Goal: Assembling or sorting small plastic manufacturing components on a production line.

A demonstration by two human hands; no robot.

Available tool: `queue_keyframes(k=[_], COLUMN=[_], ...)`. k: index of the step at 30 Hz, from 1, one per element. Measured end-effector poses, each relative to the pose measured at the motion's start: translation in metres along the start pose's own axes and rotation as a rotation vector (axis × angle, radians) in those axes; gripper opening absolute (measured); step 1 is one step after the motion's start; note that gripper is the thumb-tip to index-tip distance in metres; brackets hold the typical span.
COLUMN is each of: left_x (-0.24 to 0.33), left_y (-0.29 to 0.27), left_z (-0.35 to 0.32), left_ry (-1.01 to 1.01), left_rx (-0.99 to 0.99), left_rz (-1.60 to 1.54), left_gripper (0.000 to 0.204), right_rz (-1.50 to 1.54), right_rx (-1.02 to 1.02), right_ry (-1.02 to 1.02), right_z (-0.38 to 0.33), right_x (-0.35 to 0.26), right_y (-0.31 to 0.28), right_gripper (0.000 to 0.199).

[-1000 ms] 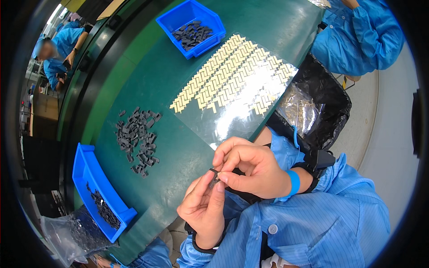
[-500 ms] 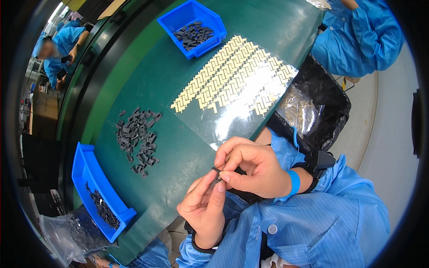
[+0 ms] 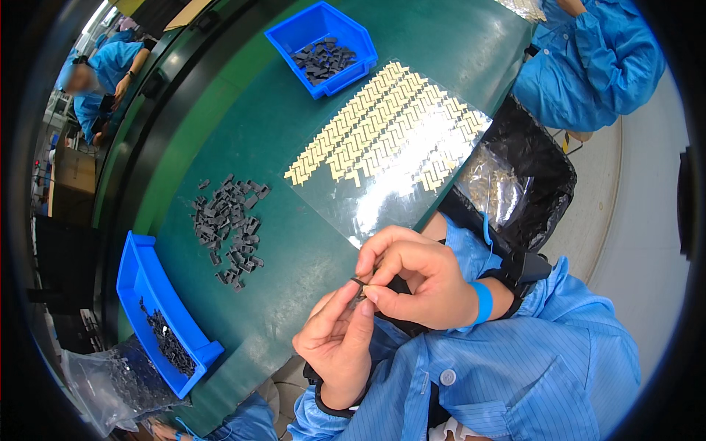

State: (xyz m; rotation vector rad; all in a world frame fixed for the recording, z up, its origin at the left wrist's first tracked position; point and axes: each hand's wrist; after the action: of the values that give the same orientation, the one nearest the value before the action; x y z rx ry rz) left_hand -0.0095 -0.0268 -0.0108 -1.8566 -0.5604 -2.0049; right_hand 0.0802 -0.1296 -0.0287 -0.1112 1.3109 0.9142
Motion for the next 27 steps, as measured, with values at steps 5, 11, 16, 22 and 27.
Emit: queue_keyframes(k=[5, 11, 16, 22, 27], left_x=[-0.003, -0.007, -0.006, -0.003, -0.004], left_y=[-0.001, -0.002, 0.000, 0.000, -0.006], left_z=[-0.001, -0.001, -0.001, 0.001, 0.001], left_ry=[-0.013, -0.073, -0.105, -0.048, 0.013], left_rx=[0.017, 0.047, 0.066, 0.035, -0.003], left_rz=[-0.045, -0.115, -0.196, -0.141, -0.035], left_gripper=[0.026, 0.022, 0.019, 0.017, 0.022], right_rz=[-0.008, -0.008, 0.015, 0.056, -0.068], right_rx=[0.076, 0.084, 0.022, 0.015, -0.101], right_ry=[-0.021, -0.038, -0.023, -0.020, -0.082], right_z=[-0.001, -0.001, -0.003, 0.001, 0.012], right_x=[0.002, 0.004, 0.004, 0.006, 0.001], right_y=[0.004, 0.006, 0.002, -0.002, -0.013], right_gripper=[0.011, 0.010, 0.008, 0.010, 0.013])
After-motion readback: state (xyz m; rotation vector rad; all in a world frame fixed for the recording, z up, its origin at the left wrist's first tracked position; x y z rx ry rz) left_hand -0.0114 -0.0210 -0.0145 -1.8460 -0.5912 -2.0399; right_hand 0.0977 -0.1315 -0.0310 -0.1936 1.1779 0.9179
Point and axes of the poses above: each hand's wrist, its own z-axis towards the middle knuckle, its own y-axis out of the palm, x = y × z, and after that the axes turned 10 degrees about z, right-handed
